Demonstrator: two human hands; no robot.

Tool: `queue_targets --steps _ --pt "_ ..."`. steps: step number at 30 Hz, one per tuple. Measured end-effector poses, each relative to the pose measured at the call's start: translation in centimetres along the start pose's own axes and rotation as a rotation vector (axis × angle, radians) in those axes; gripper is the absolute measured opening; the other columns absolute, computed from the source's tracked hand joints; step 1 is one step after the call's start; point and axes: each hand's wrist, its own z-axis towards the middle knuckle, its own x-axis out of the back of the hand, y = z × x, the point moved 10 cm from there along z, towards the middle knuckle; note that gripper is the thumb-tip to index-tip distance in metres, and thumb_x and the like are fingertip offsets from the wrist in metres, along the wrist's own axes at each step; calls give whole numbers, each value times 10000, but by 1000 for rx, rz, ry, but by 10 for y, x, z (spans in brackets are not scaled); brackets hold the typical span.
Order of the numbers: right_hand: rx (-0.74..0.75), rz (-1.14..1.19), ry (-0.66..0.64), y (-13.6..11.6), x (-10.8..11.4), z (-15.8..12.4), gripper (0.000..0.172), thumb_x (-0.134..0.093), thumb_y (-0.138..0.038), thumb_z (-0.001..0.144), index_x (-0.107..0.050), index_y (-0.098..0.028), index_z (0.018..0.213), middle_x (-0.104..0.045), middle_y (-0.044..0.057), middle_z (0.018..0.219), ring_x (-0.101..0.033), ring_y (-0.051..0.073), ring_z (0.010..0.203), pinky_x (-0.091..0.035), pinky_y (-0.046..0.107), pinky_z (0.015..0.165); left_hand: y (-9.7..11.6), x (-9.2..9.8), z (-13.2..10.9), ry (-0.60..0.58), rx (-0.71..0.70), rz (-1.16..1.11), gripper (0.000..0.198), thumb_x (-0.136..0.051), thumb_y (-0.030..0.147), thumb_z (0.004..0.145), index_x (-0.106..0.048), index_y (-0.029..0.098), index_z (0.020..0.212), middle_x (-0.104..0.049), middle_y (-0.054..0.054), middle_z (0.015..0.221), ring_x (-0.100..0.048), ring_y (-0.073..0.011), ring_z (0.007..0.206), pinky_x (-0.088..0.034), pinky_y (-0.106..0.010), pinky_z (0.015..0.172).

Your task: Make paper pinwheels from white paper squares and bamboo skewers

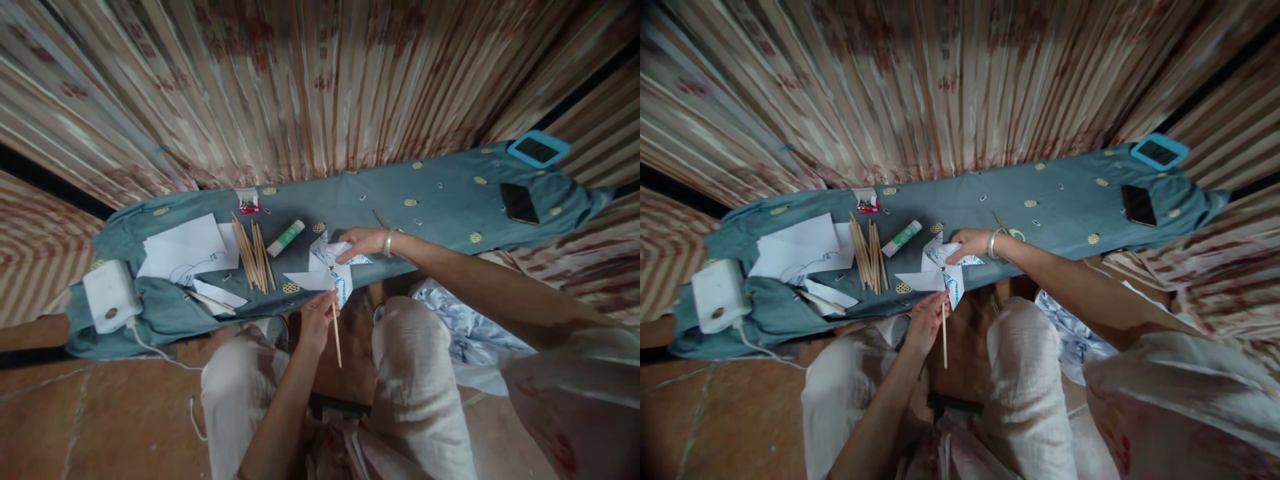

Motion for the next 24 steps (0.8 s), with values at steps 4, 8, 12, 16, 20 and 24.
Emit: queue_targets --steps 4,8,12,16,20,24 --pt "8 283 53 13 12 -22 480 -774 -500 611 -681 -151 927 -650 -19 723 -502 67 571 -342 174 490 11 -6 -3 -17 -31 43 297 -848 322 472 -719 124 652 -621 -5 579 -506 -68 514 -394 -208 537" --pt "81 635 117 24 19 -36 479 -785 -490 618 -679 -192 978 -677 7 856 -601 103 712 -499 211 642 25 -16 0 -47 -77 106 292 -852 345 483 -702 121 596 -586 8 504 -480 -54 465 -373 -188 498" --pt "143 715 250 37 30 -36 477 -782 -486 619 -674 -191 978 -684 16 870 -629 129 784 -526 255 752 32 -17 11 -15 -73 150 321 -869 341 461 -731 116 644 -634 -6 560 -509 -51 481 -393 -172 488" --pt "226 675 454 49 42 -33 557 -794 -459 607 -638 -167 1055 -693 41 956 -635 134 850 -498 276 849 30 -17 22 9 -62 172 339 -879 351 445 -737 120 650 -648 -9 570 -533 -58 481 -424 -172 478" --pt "225 712 490 61 33 -23 574 -823 -422 568 -631 -167 1045 -710 44 936 -650 155 868 -502 295 855 23 -20 24 10 -39 202 388 -875 384 450 -752 116 702 -690 -40 627 -559 -70 474 -454 -187 484" --pt "195 857 439 71 28 -16 494 -806 -435 623 -659 -193 1028 -725 20 832 -645 126 718 -512 243 695 24 -24 25 -4 -41 283 373 -847 412 489 -743 111 683 -670 -35 564 -541 -68 437 -443 -187 473"
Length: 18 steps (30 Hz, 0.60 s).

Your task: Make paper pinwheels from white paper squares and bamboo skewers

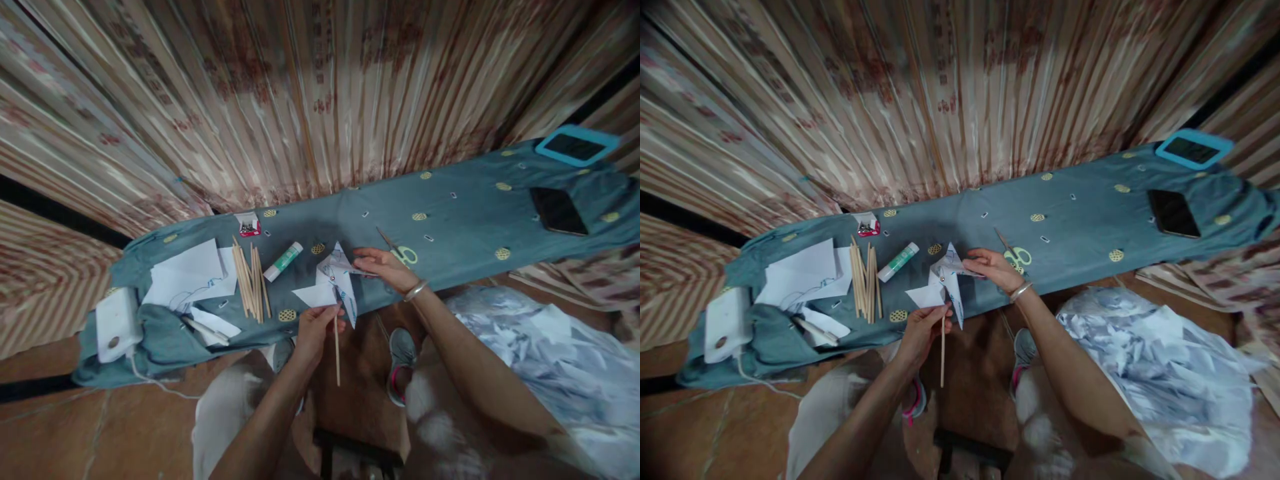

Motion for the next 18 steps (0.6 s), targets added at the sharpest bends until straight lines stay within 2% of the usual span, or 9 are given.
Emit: queue_targets --steps 3,7,9,12,15,18 --pt "-39 140 -37 -2 4 3 407 -758 -513 670 -702 -208 934 -724 21 775 -639 125 663 -504 235 637 11 -2 3 -17 -41 92 330 -809 419 529 -724 120 640 -644 -20 513 -525 -70 418 -424 -188 467" --pt "-32 265 -170 -12 -3 3 501 -677 -665 671 -729 -214 883 -752 60 848 -687 225 855 -527 323 763 35 -7 11 -58 -114 273 248 -738 381 600 -702 135 601 -594 -2 435 -493 -79 394 -381 -197 450" --pt "-5 303 -200 -16 -5 1 526 -679 -688 647 -736 -217 877 -757 62 885 -685 247 912 -524 347 799 49 -12 16 -91 -173 351 194 -704 334 613 -688 143 579 -582 9 421 -479 -80 391 -379 -202 453" --pt "12 278 -164 -16 -4 1 427 -815 -533 569 -743 -209 838 -760 33 829 -696 194 801 -521 307 783 63 -16 28 -107 -225 473 148 -658 273 623 -663 153 536 -567 23 409 -466 -79 386 -366 -199 441" --pt "22 221 -118 -15 -5 5 361 -886 -330 488 -739 -189 786 -749 0 741 -677 141 694 -516 280 761 65 -18 41 -98 -241 574 129 -626 236 636 -661 159 538 -556 34 401 -460 -77 373 -350 -192 421" --pt "42 231 -81 -14 -4 9 309 -881 -255 476 -733 -193 741 -742 -22 714 -664 125 661 -520 287 754 65 -21 49 -108 -261 613 133 -617 236 651 -662 158 552 -554 37 402 -464 -79 369 -349 -190 413"
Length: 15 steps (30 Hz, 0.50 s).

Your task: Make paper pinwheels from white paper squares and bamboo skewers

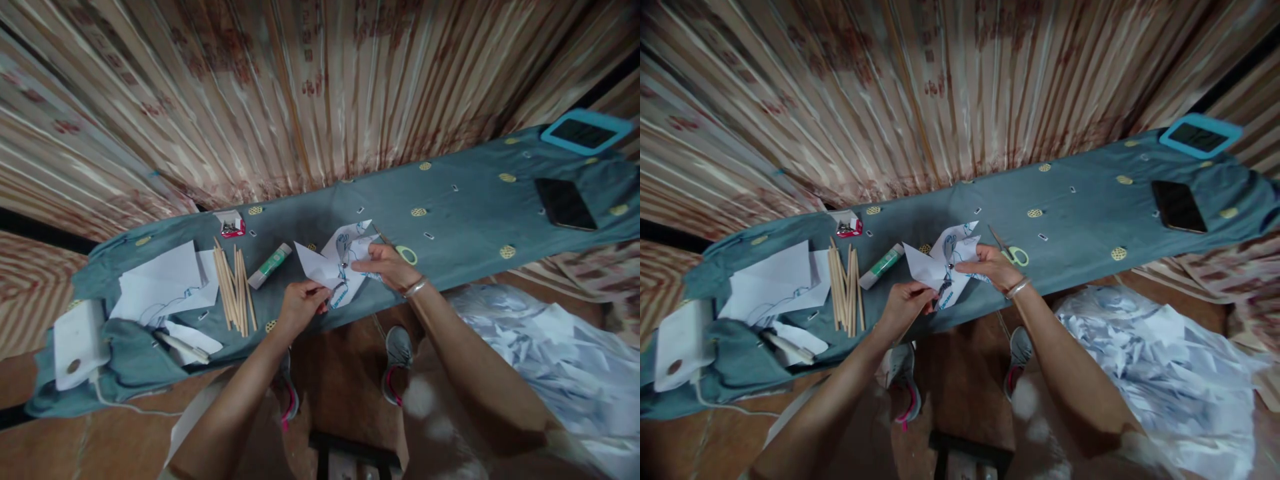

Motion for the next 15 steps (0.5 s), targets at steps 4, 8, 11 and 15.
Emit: queue_targets --steps 4,8,11,15 --pt "22 49 41 -2 4 2 335 -869 -251 499 -750 -207 809 -753 -17 752 -680 139 689 -522 307 786 3 1 5 1 -34 -3 145 -615 245 658 -655 155 552 -549 37 403 -463 -79 371 -352 -189 412" --pt "4 85 80 0 6 3 331 -870 -253 498 -755 -208 805 -752 -10 736 -687 152 682 -524 312 776 8 1 9 -13 -68 3 142 -606 249 658 -661 156 565 -548 39 409 -457 -78 374 -357 -190 413" --pt "-23 132 101 8 7 5 318 -872 -257 483 -751 -207 772 -750 -2 722 -692 175 696 -530 337 787 11 3 11 -20 -70 20 143 -599 236 657 -648 161 546 -546 40 410 -459 -78 377 -361 -189 418" --pt "-56 154 148 17 14 6 294 -852 -273 510 -746 -202 775 -750 26 741 -698 225 745 -543 402 797 16 7 14 -30 -85 43 133 -594 218 664 -642 165 551 -532 46 411 -465 -79 385 -352 -186 421"
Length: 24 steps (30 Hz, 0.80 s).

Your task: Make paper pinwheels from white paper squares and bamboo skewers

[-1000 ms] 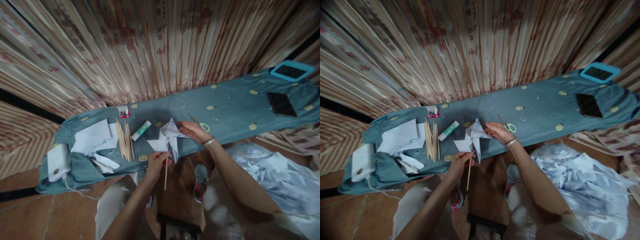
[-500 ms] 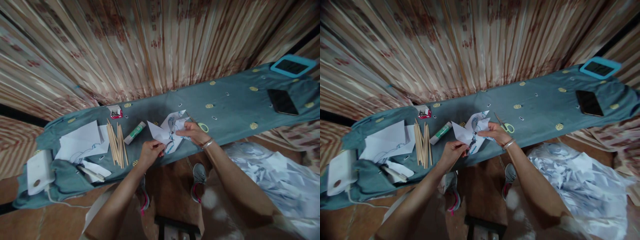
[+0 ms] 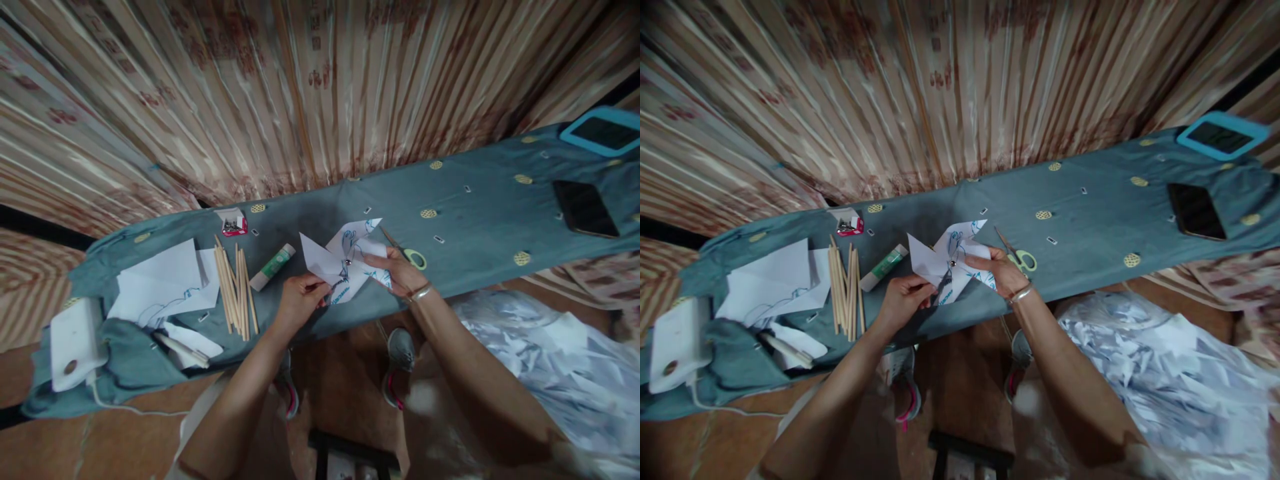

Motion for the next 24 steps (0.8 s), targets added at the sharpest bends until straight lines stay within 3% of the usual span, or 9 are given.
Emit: queue_targets --steps 5,12,18,24 --pt "-24 -97 -2 0 -4 0 316 -867 -230 468 -737 -188 752 -749 31 772 -694 258 852 -534 421 844 2 3 2 -3 -73 71 150 -583 212 693 -642 161 565 -529 46 442 -473 -79 403 -345 -186 432" --pt "84 -215 79 -8 -5 3 349 -883 -240 423 -739 -176 735 -733 -14 700 -633 142 626 -544 339 736 6 11 3 60 -142 208 141 -586 171 706 -682 155 605 -576 30 501 -495 -88 457 -347 -186 464" --pt "170 -275 93 -14 -5 6 366 -880 -269 445 -737 -169 767 -737 12 744 -619 157 629 -549 376 720 5 10 7 52 -153 217 146 -600 187 733 -725 175 659 -657 7 603 -521 -95 460 -372 -200 477" --pt "168 -339 98 -11 -6 9 339 -869 -324 481 -733 -158 743 -725 27 730 -628 172 631 -551 397 717 10 12 9 67 -217 345 159 -609 179 763 -762 217 744 -723 -29 731 -617 -148 615 -437 -224 576"
